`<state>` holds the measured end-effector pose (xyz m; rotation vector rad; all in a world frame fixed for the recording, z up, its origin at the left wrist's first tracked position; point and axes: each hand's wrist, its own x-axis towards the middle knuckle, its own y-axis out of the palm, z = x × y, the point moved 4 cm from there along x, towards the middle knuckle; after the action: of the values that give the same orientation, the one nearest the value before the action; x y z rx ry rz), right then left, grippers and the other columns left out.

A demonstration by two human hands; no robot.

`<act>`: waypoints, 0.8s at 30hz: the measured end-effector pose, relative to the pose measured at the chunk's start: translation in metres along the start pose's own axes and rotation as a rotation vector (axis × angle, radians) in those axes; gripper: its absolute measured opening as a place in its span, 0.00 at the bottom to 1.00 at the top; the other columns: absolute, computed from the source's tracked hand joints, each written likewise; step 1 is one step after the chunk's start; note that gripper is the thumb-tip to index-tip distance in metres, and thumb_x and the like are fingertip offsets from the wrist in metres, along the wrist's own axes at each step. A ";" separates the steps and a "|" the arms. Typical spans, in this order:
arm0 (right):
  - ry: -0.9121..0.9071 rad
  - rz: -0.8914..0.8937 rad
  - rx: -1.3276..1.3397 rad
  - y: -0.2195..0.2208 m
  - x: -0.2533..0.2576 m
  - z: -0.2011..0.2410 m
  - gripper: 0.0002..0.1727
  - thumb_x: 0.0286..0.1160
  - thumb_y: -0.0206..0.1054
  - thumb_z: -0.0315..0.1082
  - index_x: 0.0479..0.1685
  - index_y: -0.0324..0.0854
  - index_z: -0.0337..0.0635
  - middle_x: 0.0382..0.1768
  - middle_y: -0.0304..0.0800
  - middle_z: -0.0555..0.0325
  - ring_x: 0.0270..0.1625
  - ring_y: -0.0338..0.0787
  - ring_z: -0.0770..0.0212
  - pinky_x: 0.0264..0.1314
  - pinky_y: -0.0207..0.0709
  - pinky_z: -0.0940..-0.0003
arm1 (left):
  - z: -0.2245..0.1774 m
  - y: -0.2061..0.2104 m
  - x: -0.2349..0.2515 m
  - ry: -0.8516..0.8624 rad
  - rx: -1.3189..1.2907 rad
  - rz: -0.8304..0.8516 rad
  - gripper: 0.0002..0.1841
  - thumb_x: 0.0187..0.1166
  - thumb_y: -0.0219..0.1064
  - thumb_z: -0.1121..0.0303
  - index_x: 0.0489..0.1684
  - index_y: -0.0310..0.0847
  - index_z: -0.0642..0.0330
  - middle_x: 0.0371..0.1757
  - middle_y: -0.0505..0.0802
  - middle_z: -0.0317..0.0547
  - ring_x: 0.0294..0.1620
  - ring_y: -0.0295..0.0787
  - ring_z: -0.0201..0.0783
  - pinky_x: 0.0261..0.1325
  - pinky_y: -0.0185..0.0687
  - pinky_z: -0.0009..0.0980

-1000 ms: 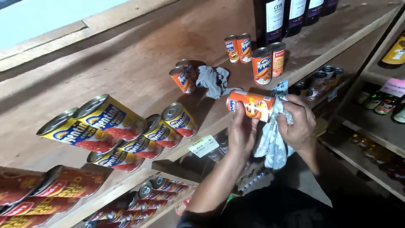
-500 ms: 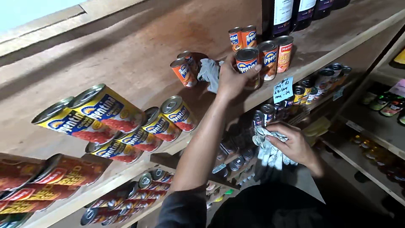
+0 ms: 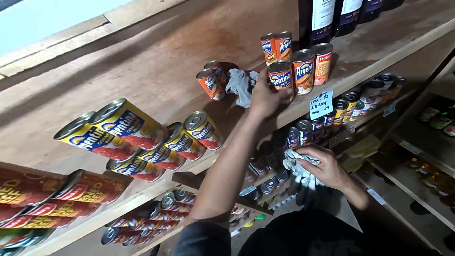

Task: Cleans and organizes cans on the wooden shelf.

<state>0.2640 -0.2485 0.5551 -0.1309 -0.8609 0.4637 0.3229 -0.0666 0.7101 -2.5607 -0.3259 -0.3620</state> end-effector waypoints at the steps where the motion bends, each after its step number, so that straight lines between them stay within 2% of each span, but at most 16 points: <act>1: 0.000 0.003 -0.004 0.001 0.000 0.000 0.14 0.79 0.68 0.37 0.47 0.90 0.34 0.49 0.94 0.50 0.58 0.90 0.72 0.66 0.79 0.81 | 0.001 0.001 0.001 0.013 0.004 -0.017 0.42 0.66 0.81 0.76 0.83 0.61 0.66 0.70 0.85 0.61 0.67 0.88 0.47 0.70 0.85 0.42; 7: -0.014 0.026 0.014 0.006 0.003 -0.004 0.14 0.78 0.68 0.37 0.47 0.89 0.33 0.50 0.94 0.49 0.59 0.90 0.71 0.68 0.79 0.81 | 0.002 0.004 0.003 0.032 0.008 -0.041 0.43 0.64 0.83 0.75 0.81 0.62 0.67 0.67 0.86 0.62 0.62 0.91 0.47 0.67 0.88 0.42; 10: -0.022 0.041 0.023 0.008 0.002 -0.007 0.14 0.78 0.68 0.38 0.47 0.90 0.34 0.50 0.94 0.49 0.59 0.90 0.71 0.68 0.79 0.81 | 0.001 0.001 0.003 0.045 -0.042 -0.032 0.49 0.62 0.85 0.72 0.86 0.56 0.65 0.70 0.84 0.62 0.66 0.88 0.48 0.69 0.87 0.42; 12: -0.023 0.042 0.030 0.007 0.001 -0.009 0.15 0.79 0.68 0.39 0.47 0.90 0.34 0.50 0.94 0.50 0.60 0.90 0.72 0.68 0.79 0.81 | -0.009 -0.013 0.001 0.103 -0.100 -0.113 0.49 0.70 0.80 0.65 0.90 0.49 0.67 0.79 0.77 0.65 0.76 0.79 0.49 0.75 0.80 0.42; 14: -0.012 0.032 0.033 0.006 0.001 -0.015 0.16 0.79 0.67 0.40 0.47 0.90 0.34 0.50 0.94 0.51 0.58 0.89 0.74 0.67 0.78 0.83 | -0.028 -0.032 0.005 0.142 -0.075 -0.262 0.41 0.83 0.66 0.58 0.92 0.49 0.65 0.86 0.68 0.65 0.84 0.68 0.51 0.81 0.70 0.45; 16: 0.005 0.031 0.022 0.004 0.000 -0.020 0.16 0.77 0.68 0.40 0.47 0.90 0.33 0.49 0.94 0.50 0.57 0.89 0.75 0.67 0.77 0.84 | -0.056 -0.050 0.020 0.166 0.164 -0.305 0.34 0.88 0.59 0.58 0.89 0.56 0.67 0.87 0.68 0.65 0.87 0.65 0.54 0.84 0.66 0.47; 17: 0.008 0.035 0.020 0.004 0.000 -0.022 0.16 0.77 0.68 0.39 0.47 0.90 0.33 0.49 0.94 0.50 0.57 0.89 0.76 0.67 0.77 0.85 | -0.073 -0.058 0.032 0.159 0.388 -0.281 0.30 0.88 0.59 0.60 0.86 0.63 0.67 0.84 0.72 0.65 0.85 0.69 0.57 0.82 0.68 0.50; 19: 0.008 0.051 0.010 0.006 0.001 -0.023 0.15 0.76 0.68 0.37 0.46 0.90 0.32 0.48 0.94 0.50 0.56 0.89 0.75 0.65 0.77 0.85 | -0.098 -0.074 0.058 0.074 0.865 -0.201 0.22 0.87 0.61 0.59 0.75 0.78 0.60 0.74 0.83 0.61 0.76 0.79 0.58 0.74 0.74 0.57; 20: 0.004 0.063 -0.003 0.006 0.002 -0.020 0.14 0.75 0.68 0.36 0.46 0.90 0.33 0.48 0.94 0.50 0.55 0.90 0.74 0.65 0.78 0.84 | -0.105 -0.084 0.071 0.006 1.019 -0.139 0.21 0.87 0.61 0.61 0.72 0.79 0.62 0.72 0.85 0.64 0.75 0.80 0.63 0.72 0.72 0.63; 22: 0.005 0.096 -0.037 0.006 0.005 -0.014 0.14 0.74 0.68 0.35 0.48 0.90 0.34 0.48 0.95 0.48 0.55 0.92 0.69 0.65 0.79 0.80 | -0.105 -0.107 0.087 -0.173 1.205 -0.021 0.23 0.83 0.66 0.64 0.68 0.77 0.75 0.72 0.81 0.75 0.77 0.74 0.71 0.74 0.67 0.71; 24: 0.005 0.118 -0.030 0.005 0.004 -0.012 0.15 0.75 0.67 0.36 0.49 0.90 0.34 0.50 0.95 0.48 0.56 0.92 0.67 0.66 0.80 0.78 | -0.089 -0.127 0.092 -0.372 1.355 0.038 0.28 0.79 0.73 0.59 0.63 0.77 0.79 0.70 0.81 0.78 0.75 0.75 0.73 0.70 0.68 0.72</act>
<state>0.2738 -0.2413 0.5485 -0.2108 -0.8583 0.5604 0.3540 0.0058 0.8718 -1.2637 -0.4425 0.3023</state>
